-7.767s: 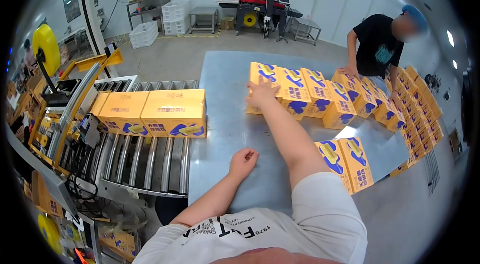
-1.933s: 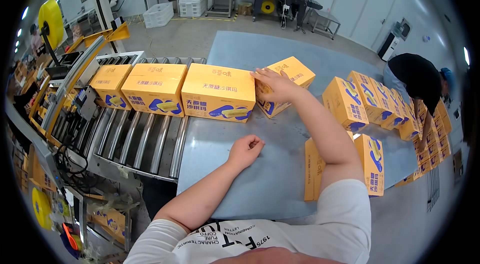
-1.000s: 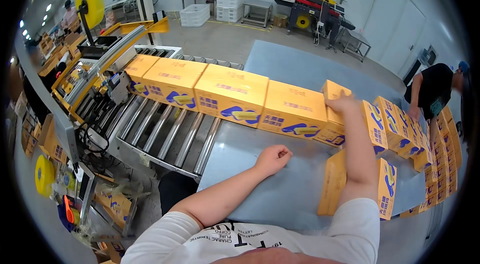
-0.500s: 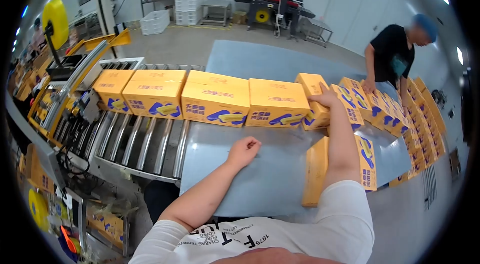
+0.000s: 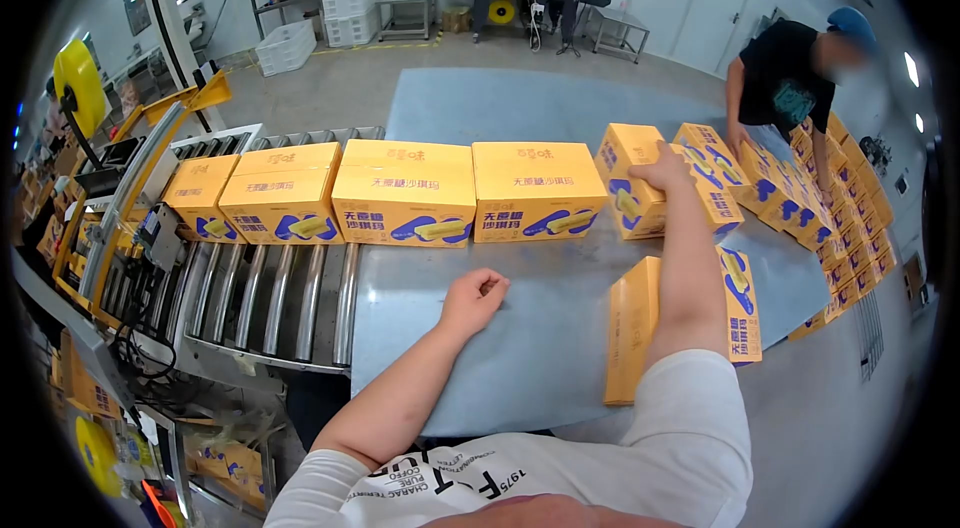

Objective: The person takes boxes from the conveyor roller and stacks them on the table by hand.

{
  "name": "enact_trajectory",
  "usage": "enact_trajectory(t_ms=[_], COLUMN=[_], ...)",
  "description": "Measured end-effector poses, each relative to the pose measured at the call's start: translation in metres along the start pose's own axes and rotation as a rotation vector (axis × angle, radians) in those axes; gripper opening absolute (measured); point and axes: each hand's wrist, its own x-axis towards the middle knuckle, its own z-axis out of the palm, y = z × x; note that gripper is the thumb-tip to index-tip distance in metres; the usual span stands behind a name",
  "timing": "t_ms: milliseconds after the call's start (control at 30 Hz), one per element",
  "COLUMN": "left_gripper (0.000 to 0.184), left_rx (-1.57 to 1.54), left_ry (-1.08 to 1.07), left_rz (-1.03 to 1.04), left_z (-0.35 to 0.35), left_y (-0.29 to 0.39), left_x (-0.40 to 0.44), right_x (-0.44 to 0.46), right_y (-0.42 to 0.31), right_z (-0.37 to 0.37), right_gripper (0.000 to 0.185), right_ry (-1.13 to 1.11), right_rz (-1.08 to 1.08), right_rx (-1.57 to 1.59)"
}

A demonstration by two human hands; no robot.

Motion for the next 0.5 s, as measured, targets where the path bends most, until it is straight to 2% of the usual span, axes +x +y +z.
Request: enact_trajectory(t_ms=[100, 200, 300, 367, 400, 467, 500], left_gripper=[0.015, 0.016, 0.02, 0.02, 0.019, 0.017, 0.017], left_rx=[0.02, 0.027, 0.042, 0.061, 0.07, 0.085, 0.09], left_ry=[0.001, 0.011, 0.009, 0.004, 0.001, 0.003, 0.006], left_rz=[-0.003, -0.013, -0.008, -0.006, -0.009, -0.02, -0.029], left_z=[-0.001, 0.0, -0.001, -0.001, 0.0, 0.0, 0.0], left_y=[0.0, 0.008, 0.009, 0.01, 0.011, 0.012, 0.015], left_x=[0.001, -0.001, -0.003, -0.001, -0.001, -0.002, -0.003], right_x=[0.002, -0.002, 0.029, 0.013, -0.025, -0.052, -0.06], right_y=[0.019, 0.021, 0.031, 0.003, -0.03, -0.065, -0.076], right_z=[-0.006, -0.008, -0.004, -0.013, -0.021, -0.001, 0.005], right_gripper=[0.103, 0.09, 0.083, 0.094, 0.101, 0.12, 0.122], right_ry=[0.073, 0.276, 0.263, 0.048, 0.014, -0.278, -0.25], right_rz=[0.085, 0.21, -0.064, -0.468, -0.661, -0.937, -0.934], right_rx=[-0.012, -0.313, -0.021, 0.136, 0.005, 0.041, -0.07])
